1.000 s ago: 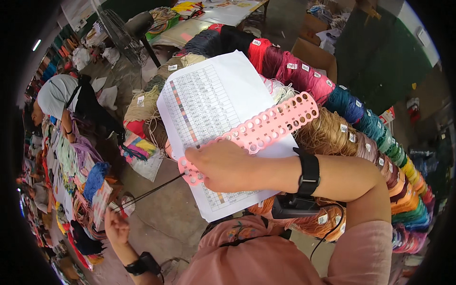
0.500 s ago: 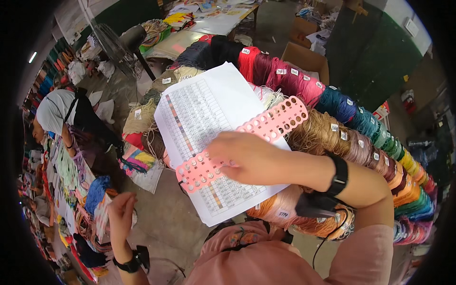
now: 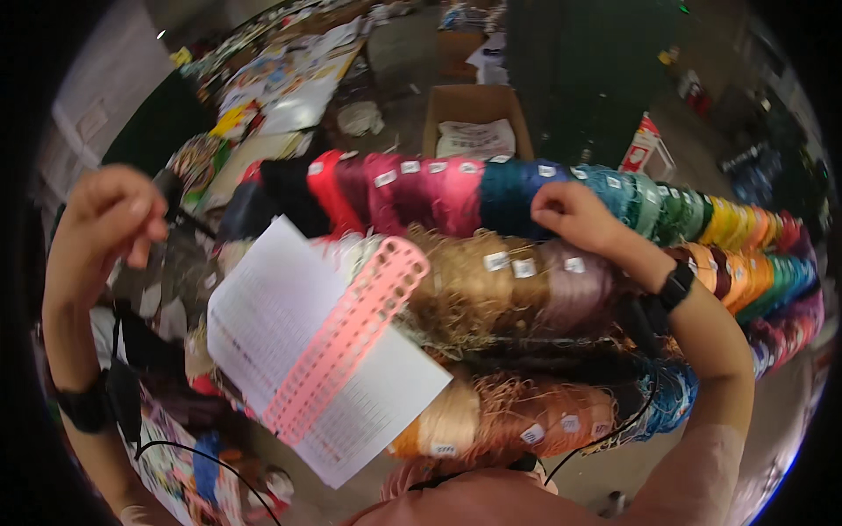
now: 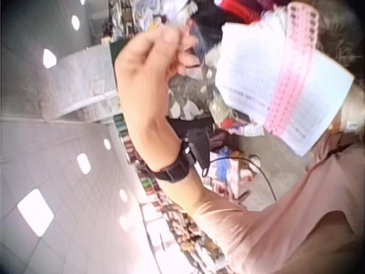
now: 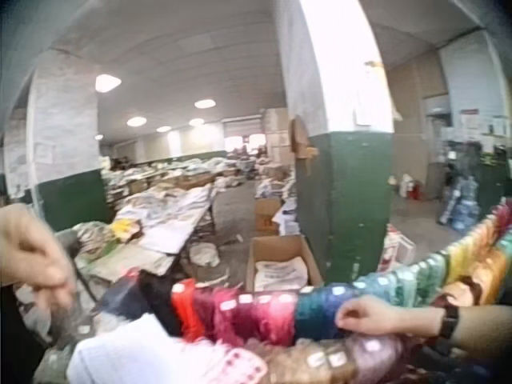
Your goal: The person references a paper list and a pink thread organizer while selecting specific bundles of thread from a storage rack. They pull individual strands from the bundles, thread them through the holes in the organizer, and tie them in place.
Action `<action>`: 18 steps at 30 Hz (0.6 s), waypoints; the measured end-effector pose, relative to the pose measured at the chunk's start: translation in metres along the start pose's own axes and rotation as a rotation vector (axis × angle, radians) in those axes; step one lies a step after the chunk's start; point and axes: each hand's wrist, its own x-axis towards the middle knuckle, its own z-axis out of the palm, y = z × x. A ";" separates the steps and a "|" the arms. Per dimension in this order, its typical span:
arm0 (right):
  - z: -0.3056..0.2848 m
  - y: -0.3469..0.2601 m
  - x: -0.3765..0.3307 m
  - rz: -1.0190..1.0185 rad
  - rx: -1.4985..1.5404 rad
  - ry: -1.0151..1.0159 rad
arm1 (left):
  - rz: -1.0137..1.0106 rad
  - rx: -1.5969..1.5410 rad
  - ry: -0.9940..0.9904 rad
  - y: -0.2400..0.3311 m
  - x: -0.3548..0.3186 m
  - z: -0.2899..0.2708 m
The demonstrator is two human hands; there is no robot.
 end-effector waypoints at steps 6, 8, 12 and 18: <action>0.009 0.015 -0.007 0.044 0.099 -0.040 | -0.056 -0.154 -0.386 0.006 0.137 0.088; 0.010 0.007 -0.008 0.047 0.120 -0.016 | -0.200 -0.155 -0.496 -0.016 0.168 0.110; 0.003 0.007 -0.018 -0.037 0.094 0.079 | -0.299 0.201 -0.397 -0.081 0.214 0.111; 0.000 0.002 -0.013 -0.034 0.178 -0.007 | -0.362 0.282 -0.245 -0.146 0.227 0.122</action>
